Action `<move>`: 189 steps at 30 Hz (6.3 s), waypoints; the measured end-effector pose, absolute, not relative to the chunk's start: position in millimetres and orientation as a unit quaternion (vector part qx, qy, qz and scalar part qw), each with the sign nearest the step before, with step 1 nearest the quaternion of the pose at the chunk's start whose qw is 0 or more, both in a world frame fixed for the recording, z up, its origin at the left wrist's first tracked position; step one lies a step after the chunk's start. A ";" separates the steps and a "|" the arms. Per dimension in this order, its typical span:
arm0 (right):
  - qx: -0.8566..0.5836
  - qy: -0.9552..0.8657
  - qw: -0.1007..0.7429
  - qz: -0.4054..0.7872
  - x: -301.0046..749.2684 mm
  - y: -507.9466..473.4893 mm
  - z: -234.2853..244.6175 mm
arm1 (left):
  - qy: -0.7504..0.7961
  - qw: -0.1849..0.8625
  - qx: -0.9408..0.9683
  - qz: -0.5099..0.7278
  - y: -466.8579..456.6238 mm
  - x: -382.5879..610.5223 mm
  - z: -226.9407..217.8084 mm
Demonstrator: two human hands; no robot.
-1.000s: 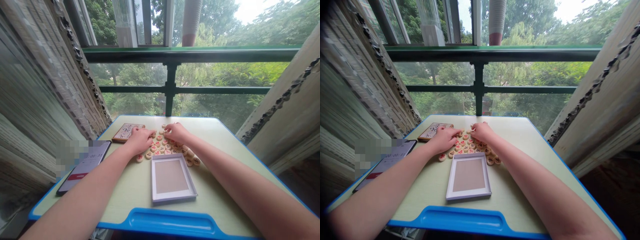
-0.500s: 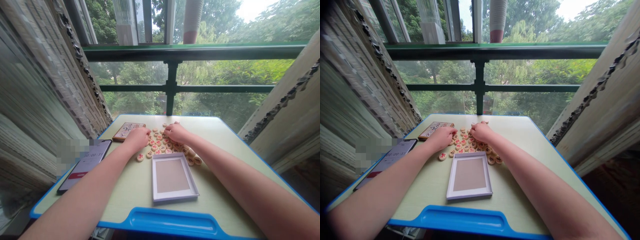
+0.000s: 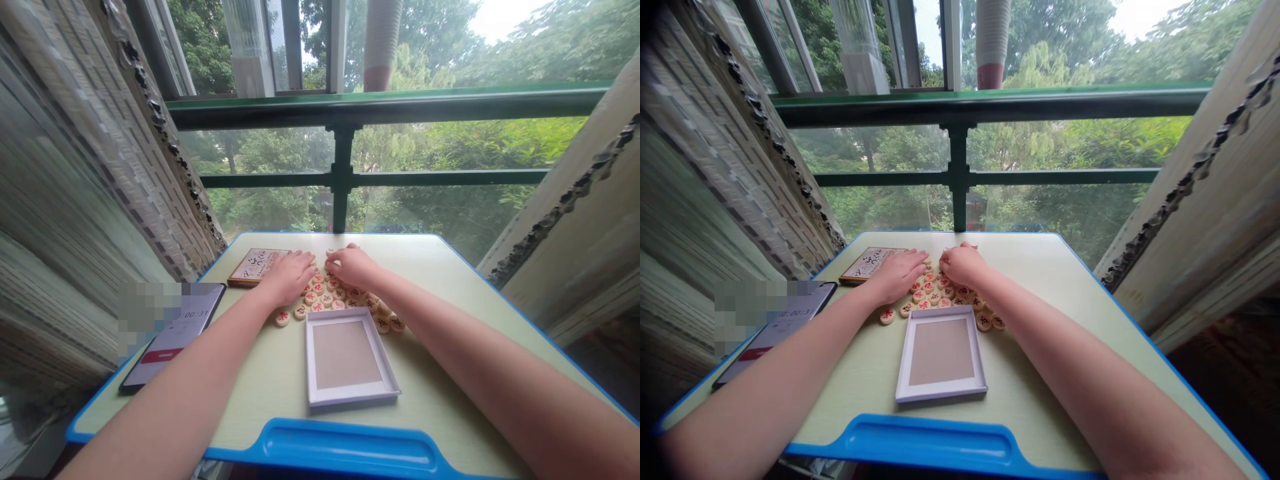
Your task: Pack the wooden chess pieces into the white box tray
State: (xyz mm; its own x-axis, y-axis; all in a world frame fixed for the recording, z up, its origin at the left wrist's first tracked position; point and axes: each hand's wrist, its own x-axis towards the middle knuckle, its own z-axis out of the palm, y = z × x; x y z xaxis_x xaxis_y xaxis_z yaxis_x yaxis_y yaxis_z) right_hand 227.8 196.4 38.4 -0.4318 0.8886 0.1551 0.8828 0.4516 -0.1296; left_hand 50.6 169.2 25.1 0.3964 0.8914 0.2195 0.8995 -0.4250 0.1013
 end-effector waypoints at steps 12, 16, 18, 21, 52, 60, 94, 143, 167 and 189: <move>-0.554 -0.801 0.202 0.104 238.1 204.0 38.5 | -0.547 0.026 -0.823 -0.154 164.0 50.8 30.1; -0.535 -0.810 0.208 0.119 236.7 201.7 40.6 | -0.532 0.013 -0.838 -0.122 161.4 48.8 31.9; -0.529 -0.812 0.204 0.137 236.1 199.2 43.7 | -0.530 0.011 -0.839 -0.120 160.6 48.6 31.7; -0.521 -0.816 0.199 0.156 235.9 195.7 49.6 | -0.540 0.022 -0.833 -0.120 161.4 47.9 30.0; -0.577 -0.774 0.222 0.136 249.5 204.8 49.3 | -0.565 -0.036 -0.802 -0.192 161.8 45.6 34.8; -0.574 -0.771 0.243 0.126 255.3 210.5 46.1 | -0.523 0.017 -0.837 -0.162 156.5 47.9 38.5; -0.538 -0.814 -0.012 0.218 277.6 204.9 72.2 | -0.535 -0.028 -0.832 -0.142 160.1 52.0 30.2; -0.496 -0.846 0.193 0.021 295.4 233.2 17.6 | -0.487 -0.012 -0.858 -0.165 154.9 53.7 31.0; -0.550 -0.805 0.163 0.153 260.6 211.7 42.0 | -0.465 -0.009 -0.870 -0.165 145.9 58.5 40.6; -0.563 -0.783 0.205 0.167 269.9 209.1 43.9 | -0.342 -0.138 -0.920 -0.131 126.6 68.9 46.7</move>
